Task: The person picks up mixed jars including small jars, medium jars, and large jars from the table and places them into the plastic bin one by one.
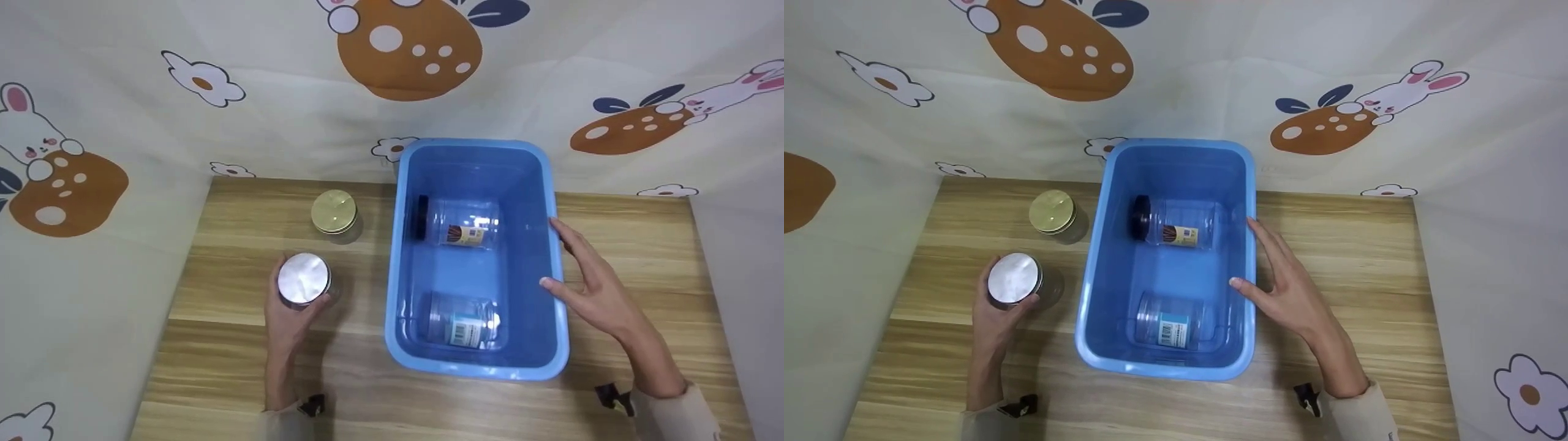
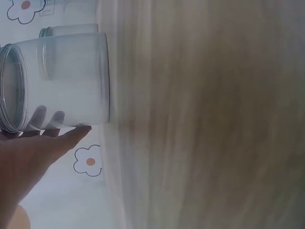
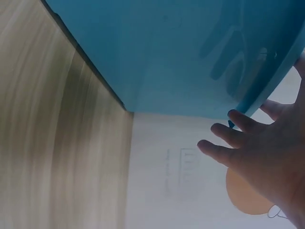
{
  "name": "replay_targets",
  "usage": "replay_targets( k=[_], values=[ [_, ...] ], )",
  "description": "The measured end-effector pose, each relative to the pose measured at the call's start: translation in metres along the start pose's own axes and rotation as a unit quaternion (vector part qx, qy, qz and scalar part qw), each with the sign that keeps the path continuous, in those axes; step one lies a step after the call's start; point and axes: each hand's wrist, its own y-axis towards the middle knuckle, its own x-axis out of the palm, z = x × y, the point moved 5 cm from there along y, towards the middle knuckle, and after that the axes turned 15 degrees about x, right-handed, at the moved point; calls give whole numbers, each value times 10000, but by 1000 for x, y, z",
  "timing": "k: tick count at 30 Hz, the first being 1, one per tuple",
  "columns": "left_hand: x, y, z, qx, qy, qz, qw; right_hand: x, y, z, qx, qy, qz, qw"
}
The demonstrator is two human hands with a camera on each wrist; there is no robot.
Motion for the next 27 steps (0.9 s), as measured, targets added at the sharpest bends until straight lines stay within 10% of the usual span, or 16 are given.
replay_targets(
  k=[13, 27],
  values=[
    [-6, -6, -41, -299, 184, 14, 9994, 16, 3, 16, -79, 1349, -634, 9888],
    [-7, -5, -43, -183, 238, -16, 9995, 19, 3, 21, 64, 1388, -477, 9891]
  ],
)
